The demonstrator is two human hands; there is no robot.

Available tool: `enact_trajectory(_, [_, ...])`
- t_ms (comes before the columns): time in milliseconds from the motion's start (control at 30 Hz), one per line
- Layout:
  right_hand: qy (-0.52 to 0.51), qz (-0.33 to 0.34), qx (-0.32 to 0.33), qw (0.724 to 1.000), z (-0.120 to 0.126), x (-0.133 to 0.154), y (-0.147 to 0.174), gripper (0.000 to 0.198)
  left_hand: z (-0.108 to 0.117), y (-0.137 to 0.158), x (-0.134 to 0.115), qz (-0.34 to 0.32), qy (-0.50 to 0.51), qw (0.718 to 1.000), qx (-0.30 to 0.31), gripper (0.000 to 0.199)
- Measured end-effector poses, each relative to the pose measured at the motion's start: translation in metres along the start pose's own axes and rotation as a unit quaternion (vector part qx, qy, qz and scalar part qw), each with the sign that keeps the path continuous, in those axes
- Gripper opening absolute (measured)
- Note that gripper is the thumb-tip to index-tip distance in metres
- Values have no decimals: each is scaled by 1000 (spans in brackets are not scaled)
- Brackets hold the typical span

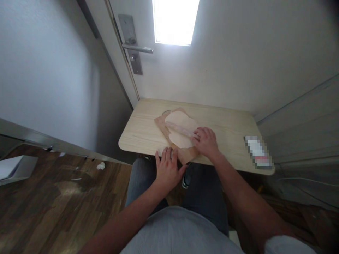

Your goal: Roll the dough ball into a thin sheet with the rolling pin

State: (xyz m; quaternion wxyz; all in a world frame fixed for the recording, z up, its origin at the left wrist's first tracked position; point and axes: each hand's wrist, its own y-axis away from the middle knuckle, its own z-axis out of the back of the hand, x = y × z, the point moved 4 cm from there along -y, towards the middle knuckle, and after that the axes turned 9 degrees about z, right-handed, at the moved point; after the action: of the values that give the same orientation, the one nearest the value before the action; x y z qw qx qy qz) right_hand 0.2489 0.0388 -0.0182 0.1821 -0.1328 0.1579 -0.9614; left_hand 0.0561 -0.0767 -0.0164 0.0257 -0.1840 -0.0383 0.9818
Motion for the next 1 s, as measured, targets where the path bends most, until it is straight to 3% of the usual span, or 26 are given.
enact_trajectory(167, [9,5,35,999,-1,-12,-26,33,-1,-11,-8,-15,-6,1000,4,68])
enact_trajectory(333, [-23,72,69,995,6,-25,-40,27,13,-33,-6,-23,-6,999,21,52])
enact_trajectory(433, [-44,80,54,994,14,-40,-34,29,28,-67,1,-21,30,999,33,33])
enact_trajectory(567, [-51,64,56,995,17,-54,-21,28,41,-143,-1,-36,86,993,-72,35])
enact_trajectory(633, [-51,54,57,996,16,-55,-18,28,31,-181,-6,-35,78,993,-84,35])
enact_trajectory(733, [-51,48,53,996,12,-55,-20,29,5,-216,-14,-44,38,998,-33,37])
enact_trajectory(833, [-42,28,40,998,8,-59,-26,33,-12,-222,-14,-53,5,999,5,43])
enact_trajectory(1000, [32,-75,3,997,-3,-72,-30,48,-11,-220,-13,-66,-28,997,26,51])
